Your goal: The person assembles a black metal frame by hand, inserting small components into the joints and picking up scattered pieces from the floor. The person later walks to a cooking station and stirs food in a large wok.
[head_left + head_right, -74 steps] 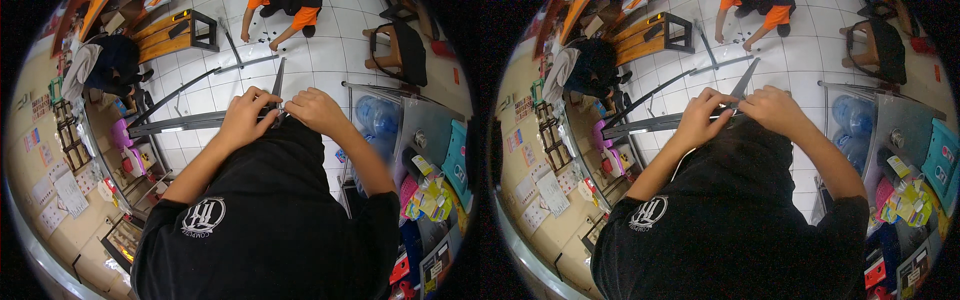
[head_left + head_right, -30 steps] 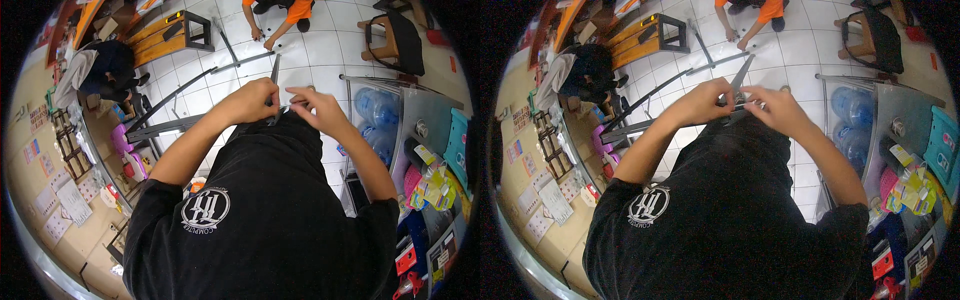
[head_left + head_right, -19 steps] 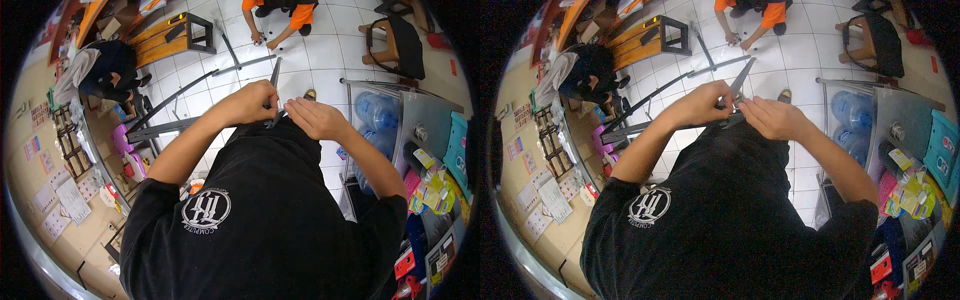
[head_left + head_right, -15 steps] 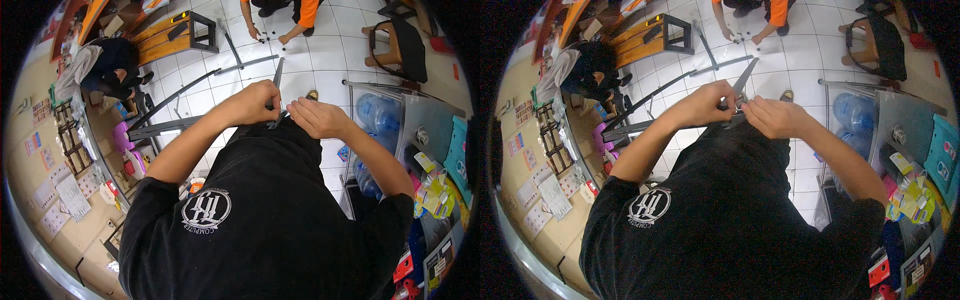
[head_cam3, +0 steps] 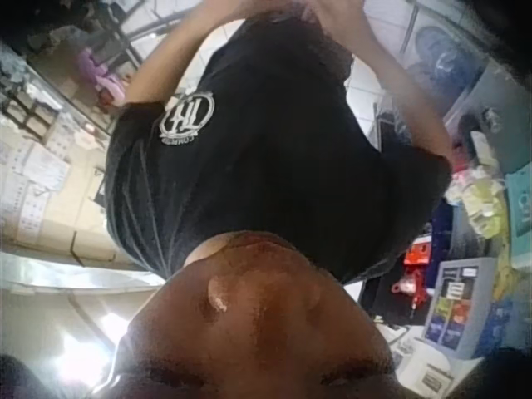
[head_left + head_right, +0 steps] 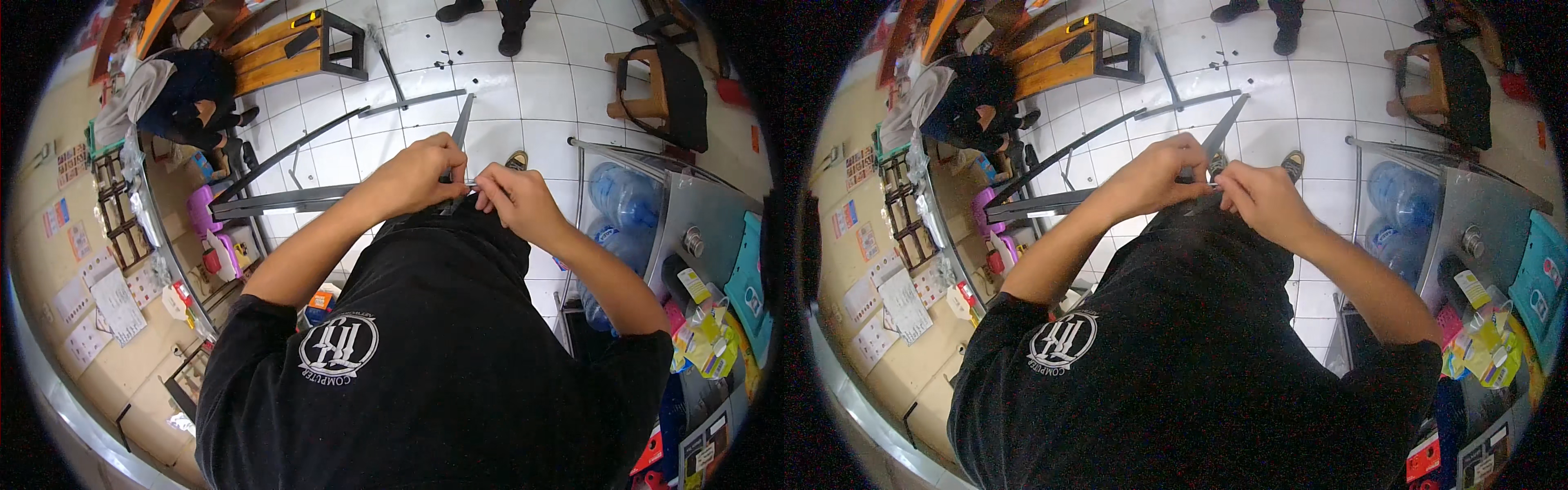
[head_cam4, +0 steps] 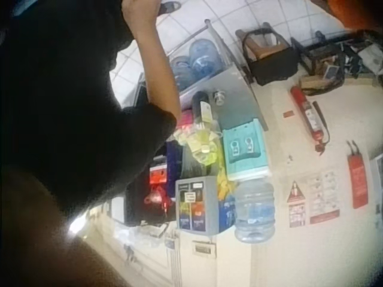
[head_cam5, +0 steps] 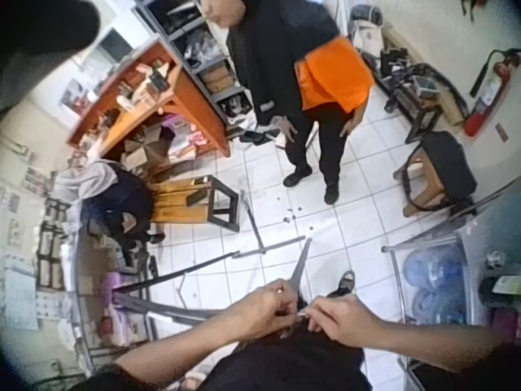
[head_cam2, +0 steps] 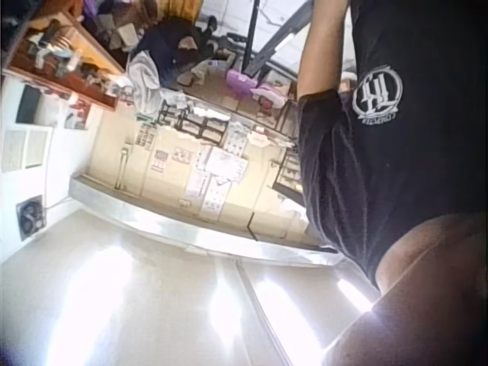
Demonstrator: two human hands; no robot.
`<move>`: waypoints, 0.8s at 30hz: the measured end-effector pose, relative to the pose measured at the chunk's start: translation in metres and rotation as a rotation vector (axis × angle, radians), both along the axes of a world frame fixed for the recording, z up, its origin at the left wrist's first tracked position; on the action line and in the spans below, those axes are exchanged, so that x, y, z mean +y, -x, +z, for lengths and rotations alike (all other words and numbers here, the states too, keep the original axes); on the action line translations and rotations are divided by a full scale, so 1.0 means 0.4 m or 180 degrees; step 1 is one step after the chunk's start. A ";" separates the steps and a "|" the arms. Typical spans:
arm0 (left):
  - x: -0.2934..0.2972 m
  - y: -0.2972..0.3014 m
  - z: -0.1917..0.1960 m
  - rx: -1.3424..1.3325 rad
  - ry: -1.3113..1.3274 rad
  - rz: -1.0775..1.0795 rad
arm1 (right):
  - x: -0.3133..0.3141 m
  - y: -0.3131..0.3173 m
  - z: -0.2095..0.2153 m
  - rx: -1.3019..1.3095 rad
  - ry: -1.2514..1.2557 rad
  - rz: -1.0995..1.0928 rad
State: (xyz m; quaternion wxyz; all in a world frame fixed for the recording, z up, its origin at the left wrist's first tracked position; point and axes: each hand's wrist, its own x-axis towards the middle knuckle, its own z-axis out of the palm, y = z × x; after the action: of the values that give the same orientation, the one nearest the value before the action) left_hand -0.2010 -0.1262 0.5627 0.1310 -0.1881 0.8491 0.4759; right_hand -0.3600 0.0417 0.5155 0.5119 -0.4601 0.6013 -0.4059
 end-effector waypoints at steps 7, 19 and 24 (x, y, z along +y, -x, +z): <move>0.010 -0.012 -0.006 0.0119 -0.0096 0.0177 | 0.049 -0.023 -0.043 -0.1311 -0.0286 -0.0410; 0.050 -0.071 0.007 0.0238 0.0745 -0.0118 | 0.050 -0.150 -0.088 -0.2942 0.0593 -0.2863; 0.061 -0.079 0.006 0.0288 0.1042 -0.0091 | 0.062 -0.115 -0.091 -0.1314 -0.0173 -0.1274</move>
State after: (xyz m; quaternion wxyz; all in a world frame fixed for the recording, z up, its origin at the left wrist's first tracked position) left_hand -0.1694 -0.1019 0.5652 0.0670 -0.1733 0.9229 0.3372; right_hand -0.3141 0.0665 0.4792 0.5453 -0.2259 0.5739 -0.5677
